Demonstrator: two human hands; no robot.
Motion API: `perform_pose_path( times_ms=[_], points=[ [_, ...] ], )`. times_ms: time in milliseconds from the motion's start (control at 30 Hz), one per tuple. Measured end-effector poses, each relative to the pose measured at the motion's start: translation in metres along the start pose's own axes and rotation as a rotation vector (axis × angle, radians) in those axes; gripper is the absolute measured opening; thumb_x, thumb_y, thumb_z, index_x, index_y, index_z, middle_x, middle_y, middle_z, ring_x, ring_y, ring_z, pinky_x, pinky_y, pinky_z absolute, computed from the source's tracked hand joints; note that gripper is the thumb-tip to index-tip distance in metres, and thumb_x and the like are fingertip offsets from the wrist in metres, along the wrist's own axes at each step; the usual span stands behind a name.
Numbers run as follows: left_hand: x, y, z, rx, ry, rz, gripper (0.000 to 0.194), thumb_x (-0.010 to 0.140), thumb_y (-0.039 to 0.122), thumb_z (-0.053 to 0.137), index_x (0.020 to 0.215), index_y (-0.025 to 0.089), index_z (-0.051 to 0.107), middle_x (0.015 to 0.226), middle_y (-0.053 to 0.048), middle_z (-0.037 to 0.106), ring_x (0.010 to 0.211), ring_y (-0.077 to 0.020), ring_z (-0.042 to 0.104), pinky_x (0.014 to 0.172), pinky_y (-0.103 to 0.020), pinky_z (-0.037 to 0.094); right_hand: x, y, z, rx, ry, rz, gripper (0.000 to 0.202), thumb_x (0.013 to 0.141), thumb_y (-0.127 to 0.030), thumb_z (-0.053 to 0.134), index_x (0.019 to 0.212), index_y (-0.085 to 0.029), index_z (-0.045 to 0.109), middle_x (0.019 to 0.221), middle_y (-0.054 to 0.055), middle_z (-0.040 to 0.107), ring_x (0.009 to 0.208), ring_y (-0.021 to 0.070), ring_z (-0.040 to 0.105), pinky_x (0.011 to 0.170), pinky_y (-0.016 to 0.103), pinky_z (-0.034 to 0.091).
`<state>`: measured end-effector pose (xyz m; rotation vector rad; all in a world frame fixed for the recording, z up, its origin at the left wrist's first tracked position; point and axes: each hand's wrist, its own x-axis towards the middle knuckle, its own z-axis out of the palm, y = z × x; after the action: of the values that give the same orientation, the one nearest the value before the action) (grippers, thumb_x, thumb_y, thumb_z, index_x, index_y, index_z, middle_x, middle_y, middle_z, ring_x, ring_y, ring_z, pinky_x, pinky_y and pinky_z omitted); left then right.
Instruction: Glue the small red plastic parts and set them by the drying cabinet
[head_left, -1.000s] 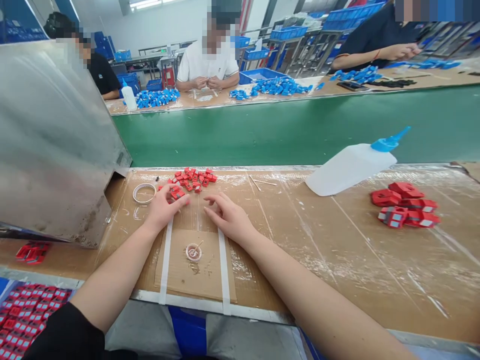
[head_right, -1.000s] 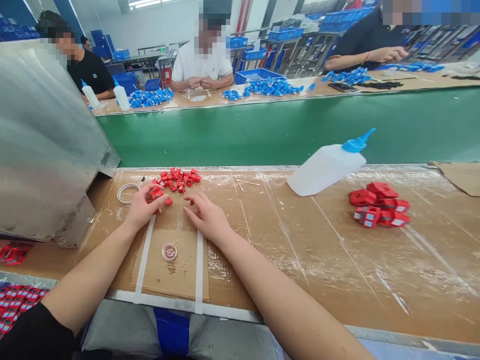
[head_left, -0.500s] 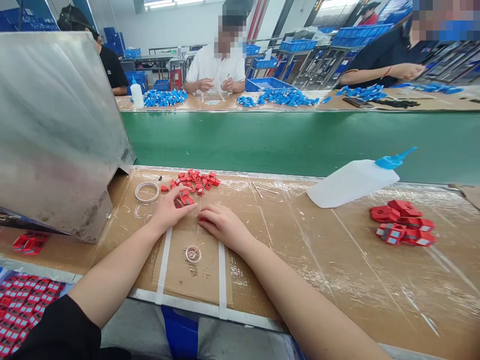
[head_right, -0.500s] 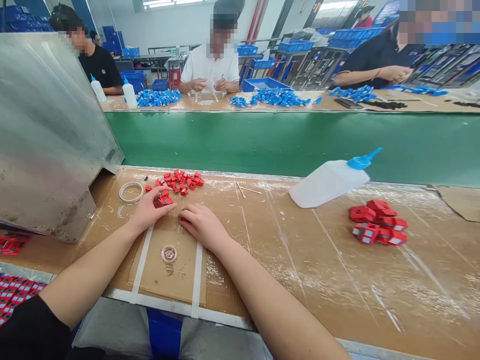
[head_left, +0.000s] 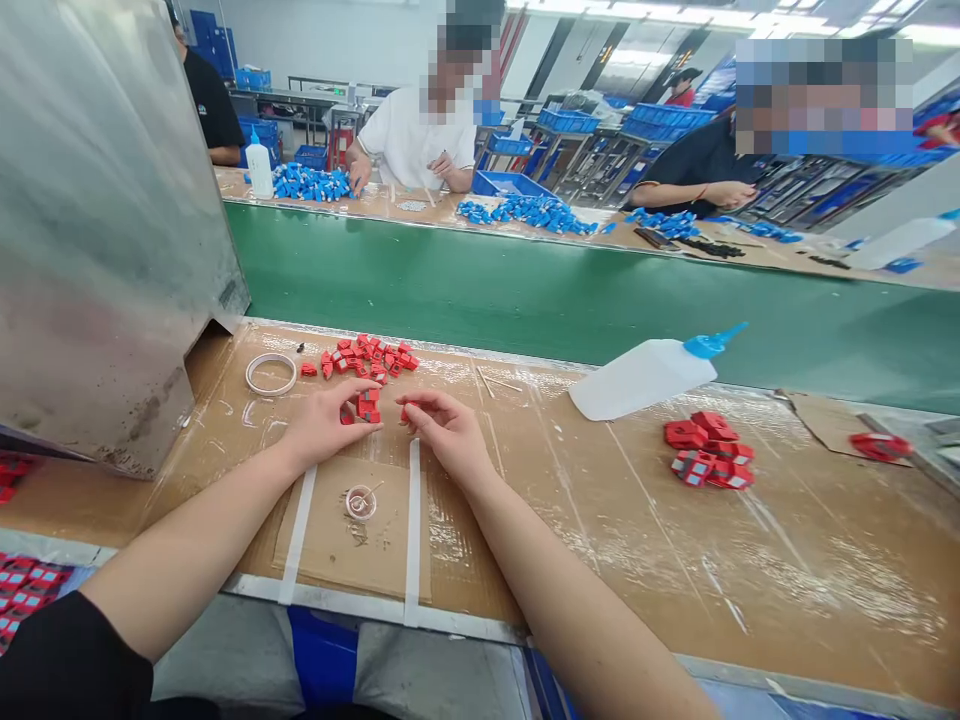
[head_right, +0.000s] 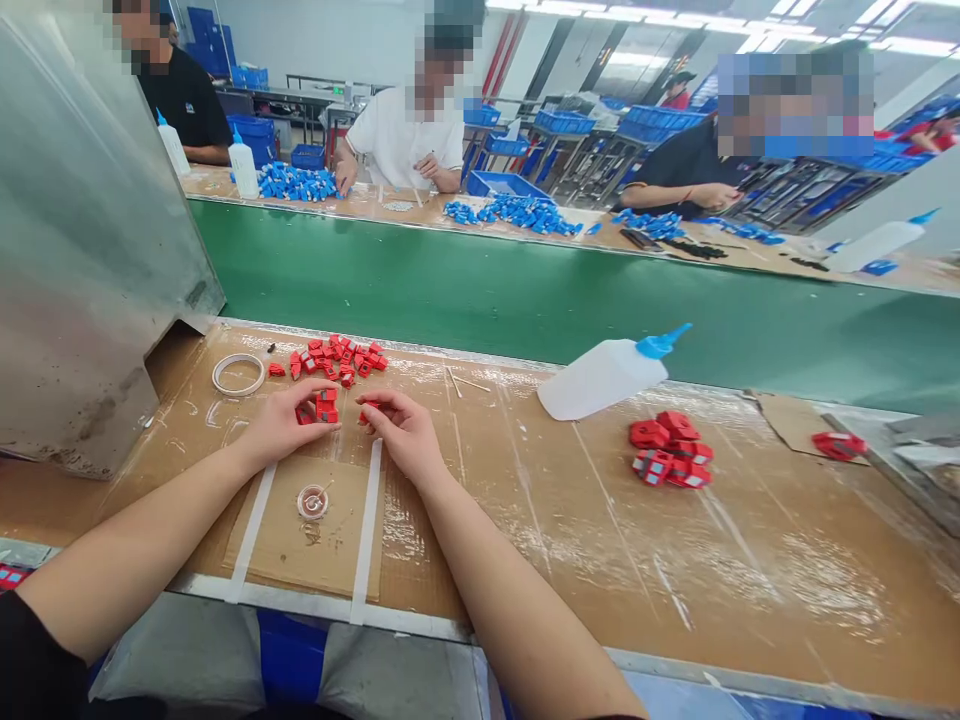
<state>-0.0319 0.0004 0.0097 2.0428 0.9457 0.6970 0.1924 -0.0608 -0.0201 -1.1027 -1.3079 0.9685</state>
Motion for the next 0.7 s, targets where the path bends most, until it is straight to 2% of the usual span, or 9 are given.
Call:
perform_pose_path(
  times_ms=[133,233,333,433,533,600,700],
  points=[
    [-0.0013,-0.0016,-0.001,0.145,-0.021,0.048,0.053,0.085,0.039,0.074,0.136,0.035,0.061,0.096,0.002,0.07,0.076,-0.0148,0.061,0.073,-0.025,0.046,-0.0026,0.0009,0.0034,0.141,0.006,0.078,0.045,0.087,-0.054,0.084,0.106,-0.017,0.068,0.076,0.002,0.06,0.064,0.0171,0.055,0.057,0.024,0.047],
    [-0.0015,-0.0023,-0.0003,0.163,-0.02,0.03,0.053,0.084,0.043,0.076,0.134,0.033,0.061,0.089,0.003,0.07,0.076,-0.0154,0.062,0.07,-0.025,0.044,-0.0052,0.0007,0.0062,0.189,-0.002,0.116,0.044,0.09,-0.058,0.081,0.093,-0.016,0.067,0.067,-0.001,0.052,0.053,0.0121,0.042,0.048,0.02,0.033],
    [-0.0014,-0.0027,0.0007,0.18,-0.019,0.01,0.054,0.082,0.049,0.078,0.131,0.031,0.063,0.091,0.003,0.07,0.077,-0.0155,0.063,0.068,-0.024,0.042,-0.0065,-0.0007,0.0086,0.221,-0.02,0.137,0.048,0.091,-0.062,0.078,0.085,-0.016,0.068,0.065,-0.002,0.046,0.051,0.0108,0.037,0.045,0.02,0.028],
    [-0.001,-0.0029,0.0011,0.202,-0.03,0.008,0.054,0.082,0.05,0.078,0.13,0.032,0.063,0.094,0.003,0.071,0.079,-0.0155,0.064,0.069,-0.024,0.042,-0.0057,-0.0017,0.0086,0.281,-0.005,0.178,0.046,0.088,-0.062,0.082,0.094,-0.016,0.073,0.071,0.0,0.054,0.057,0.0128,0.047,0.049,0.02,0.038],
    [-0.0005,-0.0033,0.0008,0.227,-0.025,0.008,0.055,0.082,0.049,0.078,0.132,0.033,0.062,0.096,0.003,0.072,0.08,-0.0158,0.065,0.069,-0.024,0.042,-0.0041,-0.0021,0.006,0.375,-0.016,0.214,0.049,0.083,-0.053,0.09,0.115,-0.019,0.073,0.09,0.004,0.064,0.076,0.0166,0.06,0.07,0.024,0.053],
    [-0.0004,-0.0037,0.0004,0.236,-0.013,0.009,0.056,0.083,0.049,0.078,0.134,0.033,0.061,0.097,0.003,0.072,0.081,-0.0163,0.065,0.069,-0.025,0.043,-0.0037,-0.0023,0.0045,0.402,-0.048,0.219,0.055,0.081,-0.046,0.093,0.124,-0.02,0.071,0.097,0.004,0.067,0.085,0.0183,0.064,0.082,0.026,0.055],
    [-0.0009,-0.0042,0.0001,0.234,0.001,0.041,0.057,0.084,0.047,0.077,0.137,0.033,0.06,0.104,0.002,0.073,0.087,-0.017,0.068,0.072,-0.025,0.045,-0.0047,-0.002,0.0054,0.364,-0.072,0.223,0.053,0.08,-0.043,0.094,0.123,-0.019,0.072,0.096,0.006,0.069,0.087,0.0204,0.066,0.087,0.03,0.055]
  ],
)
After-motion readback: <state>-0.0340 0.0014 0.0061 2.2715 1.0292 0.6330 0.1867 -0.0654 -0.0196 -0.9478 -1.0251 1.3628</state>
